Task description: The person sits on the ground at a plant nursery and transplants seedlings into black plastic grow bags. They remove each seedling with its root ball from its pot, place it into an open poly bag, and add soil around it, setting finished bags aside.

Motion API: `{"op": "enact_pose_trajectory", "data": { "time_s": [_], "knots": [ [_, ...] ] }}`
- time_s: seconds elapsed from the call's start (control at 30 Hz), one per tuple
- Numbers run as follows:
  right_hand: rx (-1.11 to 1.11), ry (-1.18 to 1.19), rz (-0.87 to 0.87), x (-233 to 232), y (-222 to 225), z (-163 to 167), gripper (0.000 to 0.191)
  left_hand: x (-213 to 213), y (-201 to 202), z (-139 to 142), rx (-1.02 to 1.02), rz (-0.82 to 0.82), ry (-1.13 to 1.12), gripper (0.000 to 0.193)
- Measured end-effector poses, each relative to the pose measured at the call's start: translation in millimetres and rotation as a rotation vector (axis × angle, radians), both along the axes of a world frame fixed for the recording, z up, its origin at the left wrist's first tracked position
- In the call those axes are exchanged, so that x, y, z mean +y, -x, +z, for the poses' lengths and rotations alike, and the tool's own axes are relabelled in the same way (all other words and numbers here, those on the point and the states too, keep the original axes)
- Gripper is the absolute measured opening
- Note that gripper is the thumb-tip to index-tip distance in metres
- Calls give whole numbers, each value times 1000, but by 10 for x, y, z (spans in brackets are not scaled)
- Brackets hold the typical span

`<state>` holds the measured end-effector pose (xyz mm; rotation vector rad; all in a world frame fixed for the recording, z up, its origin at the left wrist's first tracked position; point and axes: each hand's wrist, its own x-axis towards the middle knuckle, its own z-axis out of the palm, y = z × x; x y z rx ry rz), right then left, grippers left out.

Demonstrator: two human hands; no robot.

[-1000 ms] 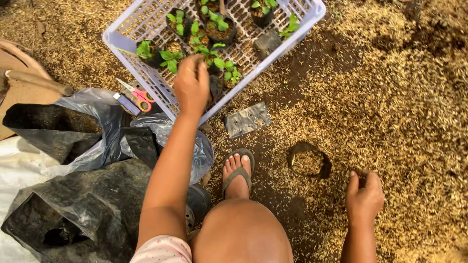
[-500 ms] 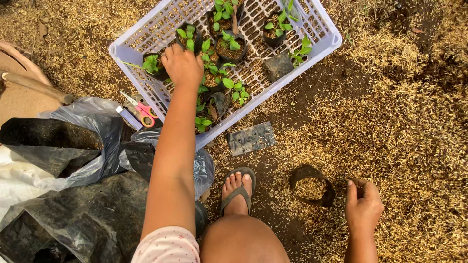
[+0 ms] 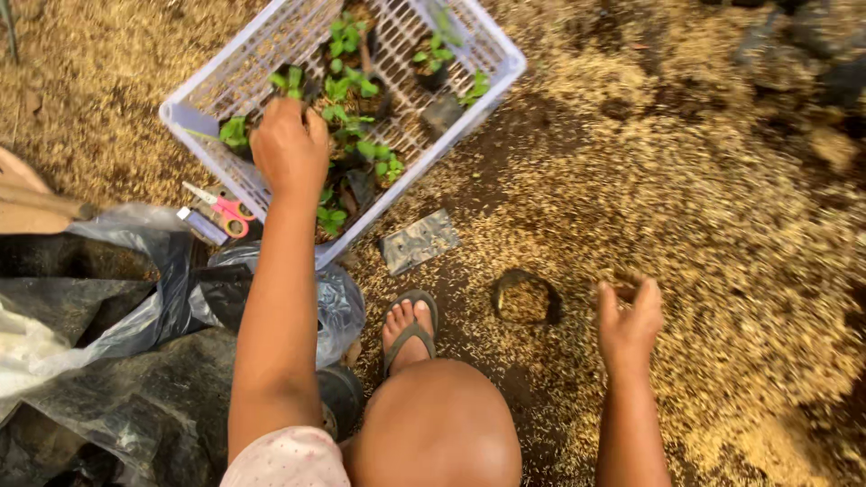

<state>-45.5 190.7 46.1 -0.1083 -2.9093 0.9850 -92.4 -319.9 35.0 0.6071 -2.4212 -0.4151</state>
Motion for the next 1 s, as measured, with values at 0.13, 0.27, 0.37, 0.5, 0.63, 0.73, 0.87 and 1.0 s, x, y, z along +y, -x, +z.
{"op": "enact_pose_trajectory", "data": {
  "time_s": [0.13, 0.27, 0.37, 0.5, 0.63, 0.73, 0.87, 1.0],
  "knots": [
    [-52, 155, 240, -288, -76, 773, 51, 928, -44, 918, 198, -371, -215, 16],
    [-25, -5, 234, -449, -227, 1674, 86, 1913, -64, 1886, -127, -636, -516, 23],
    [4, 172, 106, -355, -403, 2252, 111, 2574, -234, 2477, -220, -804, -506, 24],
    [177, 509, 84, -25, -625, 2671, 106, 3311, -429, 3007, -302, -1012, -363, 25],
    [285, 539, -140, 365, -783, 2709, 89, 3900, -659, 3219, -151, -1049, -317, 26],
    [453, 468, -248, 630, -852, 2636, 85, 4259, -941, 3209, 54, -1110, -376, 29],
    [584, 409, -308, 856, -897, 2498, 85, 4605, -1186, 3104, 209, -1166, -296, 42],
    [620, 382, -259, 989, -936, 2360, 82, 4738, -1176, 2995, 114, -1116, -412, 13]
  ]
}}
